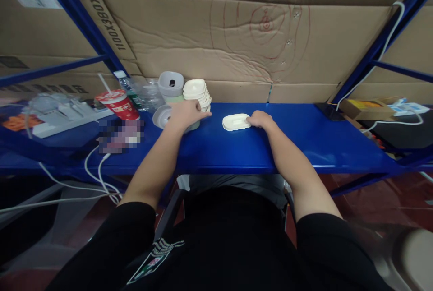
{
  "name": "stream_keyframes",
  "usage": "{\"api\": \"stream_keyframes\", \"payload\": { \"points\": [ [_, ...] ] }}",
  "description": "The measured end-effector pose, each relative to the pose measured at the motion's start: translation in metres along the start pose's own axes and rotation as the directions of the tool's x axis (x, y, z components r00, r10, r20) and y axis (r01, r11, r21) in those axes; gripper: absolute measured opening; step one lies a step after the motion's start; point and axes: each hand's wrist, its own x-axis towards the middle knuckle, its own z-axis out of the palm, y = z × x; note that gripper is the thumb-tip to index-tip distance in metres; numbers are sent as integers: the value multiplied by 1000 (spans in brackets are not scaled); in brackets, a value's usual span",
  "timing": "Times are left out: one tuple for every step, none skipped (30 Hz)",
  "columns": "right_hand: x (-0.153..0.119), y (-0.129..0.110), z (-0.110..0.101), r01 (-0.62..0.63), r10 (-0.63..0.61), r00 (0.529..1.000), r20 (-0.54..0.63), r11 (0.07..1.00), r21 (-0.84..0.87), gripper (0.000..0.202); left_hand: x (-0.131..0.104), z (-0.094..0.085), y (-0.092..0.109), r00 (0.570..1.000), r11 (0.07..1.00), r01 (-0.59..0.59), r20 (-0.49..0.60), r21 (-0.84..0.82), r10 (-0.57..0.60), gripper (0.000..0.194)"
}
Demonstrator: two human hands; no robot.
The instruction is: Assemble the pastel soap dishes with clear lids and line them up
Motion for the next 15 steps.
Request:
{"api": "stream_keyframes", "payload": {
  "points": [
    [0,0,0,3,-3,1000,-1,1000,7,31,2,2,-7,999,999,10,47,43,-12,55],
    [0,0,0,7,-7,1000,-3,1000,13,31,4,5,-14,996,997,4,83,76,-10,56],
    [0,0,1,11,-11,1000,-5,1000,18,30,5,8,-19,995,996,-11,103,90,1,56],
    [0,1,1,16,-15,1000,-9,1000,22,30,7,12,-22,994,996,-26,110,83,17,55],
    [-1,1,1,19,-19,1000,-14,1000,23,30,8,15,-24,994,997,-38,106,63,31,55],
    [-1,0,1,23,-23,1000,-18,999,22,30,9,16,-25,994,998,-45,99,39,41,55],
    [-1,0,1,29,-28,999,-20,999,21,30,9,17,-24,995,999,-47,93,20,45,55],
    [-2,0,1,35,-34,999,-19,999,20,29,8,16,-22,995,999,-46,89,9,45,55],
    [-2,-1,1,38,-37,999,-16,999,19,29,7,14,-19,995,999,-44,92,5,43,55],
    [-3,-1,1,38,-38,999,-11,999,18,29,6,11,-17,993,999,-44,105,3,44,54],
    [-3,-1,1,36,-36,999,-10,999,15,29,5,8,-14,991,999,-49,125,-4,49,52],
    [-2,-1,1,36,-36,999,-17,999,7,29,3,4,-12,987,998,-58,151,-22,61,50],
    [-2,-1,2,40,-40,999,-34,999,-5,30,2,2,-11,981,996,-70,178,-55,78,48],
    [-1,-1,2,47,-48,997,-59,999,-19,31,1,-1,-10,974,991,-84,201,-103,104,46],
    [0,0,3,56,-58,995,-86,998,-30,32,1,-2,-10,965,981,-103,221,-164,139,45]
  ]
}}
